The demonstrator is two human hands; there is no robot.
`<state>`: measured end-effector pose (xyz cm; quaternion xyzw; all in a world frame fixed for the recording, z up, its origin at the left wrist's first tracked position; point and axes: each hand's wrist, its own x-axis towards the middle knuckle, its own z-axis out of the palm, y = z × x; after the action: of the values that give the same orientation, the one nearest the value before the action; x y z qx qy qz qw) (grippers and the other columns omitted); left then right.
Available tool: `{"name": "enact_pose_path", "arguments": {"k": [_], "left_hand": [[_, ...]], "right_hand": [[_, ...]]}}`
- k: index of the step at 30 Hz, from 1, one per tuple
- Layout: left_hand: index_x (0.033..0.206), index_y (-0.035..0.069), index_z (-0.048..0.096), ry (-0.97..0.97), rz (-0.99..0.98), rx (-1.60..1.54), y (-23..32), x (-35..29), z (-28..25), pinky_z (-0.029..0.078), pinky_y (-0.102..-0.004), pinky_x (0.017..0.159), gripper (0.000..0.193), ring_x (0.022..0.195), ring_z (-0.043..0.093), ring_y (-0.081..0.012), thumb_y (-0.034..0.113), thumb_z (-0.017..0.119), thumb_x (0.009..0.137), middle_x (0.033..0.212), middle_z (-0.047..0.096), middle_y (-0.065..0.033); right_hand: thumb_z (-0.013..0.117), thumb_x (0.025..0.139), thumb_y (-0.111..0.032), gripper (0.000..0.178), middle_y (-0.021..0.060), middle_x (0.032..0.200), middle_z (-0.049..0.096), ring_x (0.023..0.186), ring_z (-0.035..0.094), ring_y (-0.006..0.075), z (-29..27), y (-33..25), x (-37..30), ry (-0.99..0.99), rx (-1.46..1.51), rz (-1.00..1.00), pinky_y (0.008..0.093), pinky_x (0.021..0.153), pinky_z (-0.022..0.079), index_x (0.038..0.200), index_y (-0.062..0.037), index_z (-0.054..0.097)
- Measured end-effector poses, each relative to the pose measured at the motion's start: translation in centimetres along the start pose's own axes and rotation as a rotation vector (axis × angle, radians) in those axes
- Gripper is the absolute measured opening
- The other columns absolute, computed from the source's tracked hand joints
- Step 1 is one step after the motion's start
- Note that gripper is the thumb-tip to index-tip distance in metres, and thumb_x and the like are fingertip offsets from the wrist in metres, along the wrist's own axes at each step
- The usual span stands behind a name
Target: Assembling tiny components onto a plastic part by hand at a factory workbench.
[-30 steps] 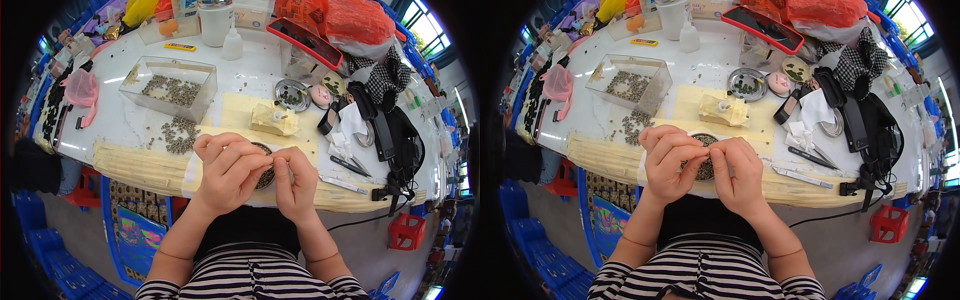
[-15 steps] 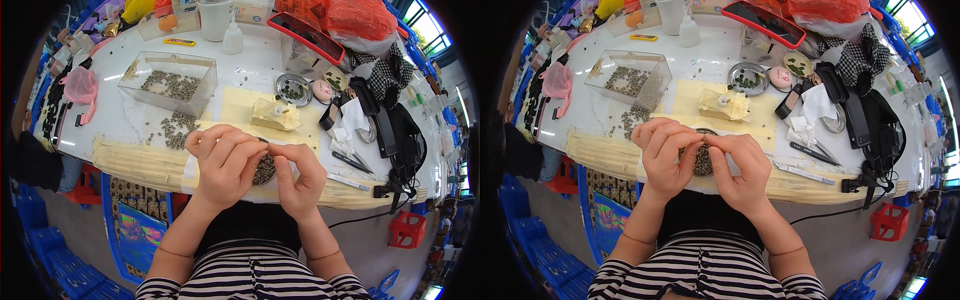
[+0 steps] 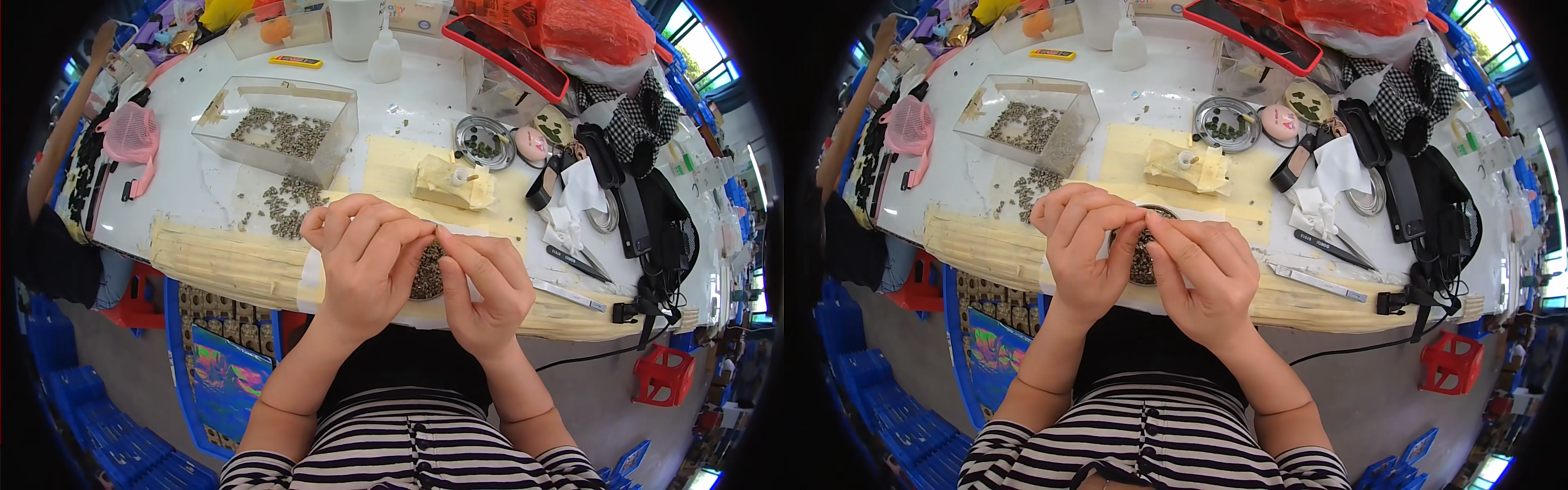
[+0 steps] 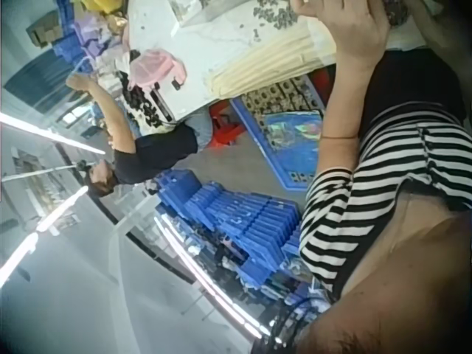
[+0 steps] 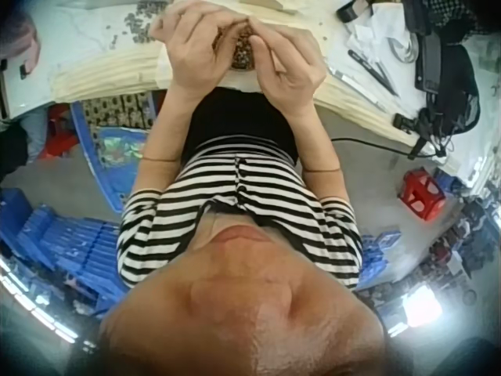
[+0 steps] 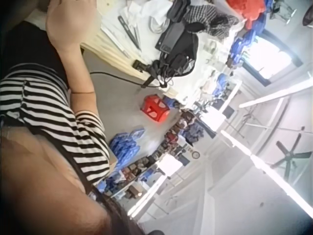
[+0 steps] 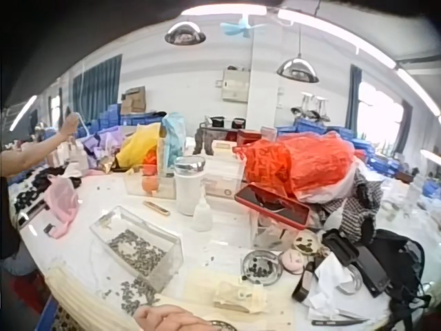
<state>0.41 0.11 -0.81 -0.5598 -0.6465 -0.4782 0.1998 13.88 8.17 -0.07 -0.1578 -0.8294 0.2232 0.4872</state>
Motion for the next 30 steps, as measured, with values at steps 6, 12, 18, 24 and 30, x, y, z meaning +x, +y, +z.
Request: {"name": "enact_pose_path", "arguments": {"k": [6,12,18,24,30], "left_hand": [[0.092,0.015,0.072,0.006,0.003,-0.038,-0.06,-0.06,-0.07,0.028,-0.038,0.088,0.016,0.095,0.057,-0.0195,0.014,0.079,0.077,0.092,0.065,0.0037],[0.092,0.016,0.072,-0.012,0.045,-0.068,0.05,0.1,-0.08,0.029,-0.0375,0.087,0.016,0.094,0.057,-0.0191,0.016,0.079,0.078,0.091,0.065,0.0042],[0.092,0.015,0.072,0.0,0.049,-0.03,0.12,0.02,0.05,0.029,-0.038,0.088,0.016,0.095,0.058,-0.0193,0.015,0.078,0.077,0.091,0.064,0.0042],[0.092,0.015,0.072,-0.025,0.008,-0.016,-0.02,0.0,0.01,0.029,-0.0382,0.088,0.016,0.096,0.058,-0.0198,0.014,0.078,0.077,0.091,0.064,0.0035],[0.091,0.015,0.072,0.005,0.011,-0.07,-0.04,0.03,-0.03,0.029,-0.0376,0.088,0.015,0.094,0.058,-0.02,0.015,0.078,0.077,0.091,0.065,0.0035]], "right_hand": [[0.074,0.083,-0.001,0.024,0.0116,0.09,0.071,0.075,0.064,0.0239,-0.05,0.22,0.0,-0.058,0.129,0.132,0.0311,0.068,0.051,0.106,-0.0004,0.074],[0.072,0.086,-0.001,0.013,0.0108,0.087,0.07,0.076,0.064,0.0214,-0.57,0.3,0.07,-0.126,0.389,0.358,0.0298,0.07,0.051,0.098,0.0016,0.071],[0.074,0.083,0.0,0.015,0.0084,0.085,0.069,0.073,0.062,0.0194,-0.56,0.31,0.03,-0.041,0.298,0.27,0.0286,0.068,0.049,0.098,-0.0006,0.073],[0.077,0.079,0.001,0.028,0.0074,0.084,0.069,0.071,0.059,0.0205,-0.33,-0.01,0.1,-0.038,0.083,-0.019,0.0297,0.064,0.047,0.106,-0.0029,0.076],[0.075,0.082,0.0,0.022,0.0094,0.085,0.069,0.072,0.061,0.0218,-0.11,0.0,0.04,-0.059,0.134,0.177,0.0316,0.066,0.049,0.104,-0.0006,0.075]]}}
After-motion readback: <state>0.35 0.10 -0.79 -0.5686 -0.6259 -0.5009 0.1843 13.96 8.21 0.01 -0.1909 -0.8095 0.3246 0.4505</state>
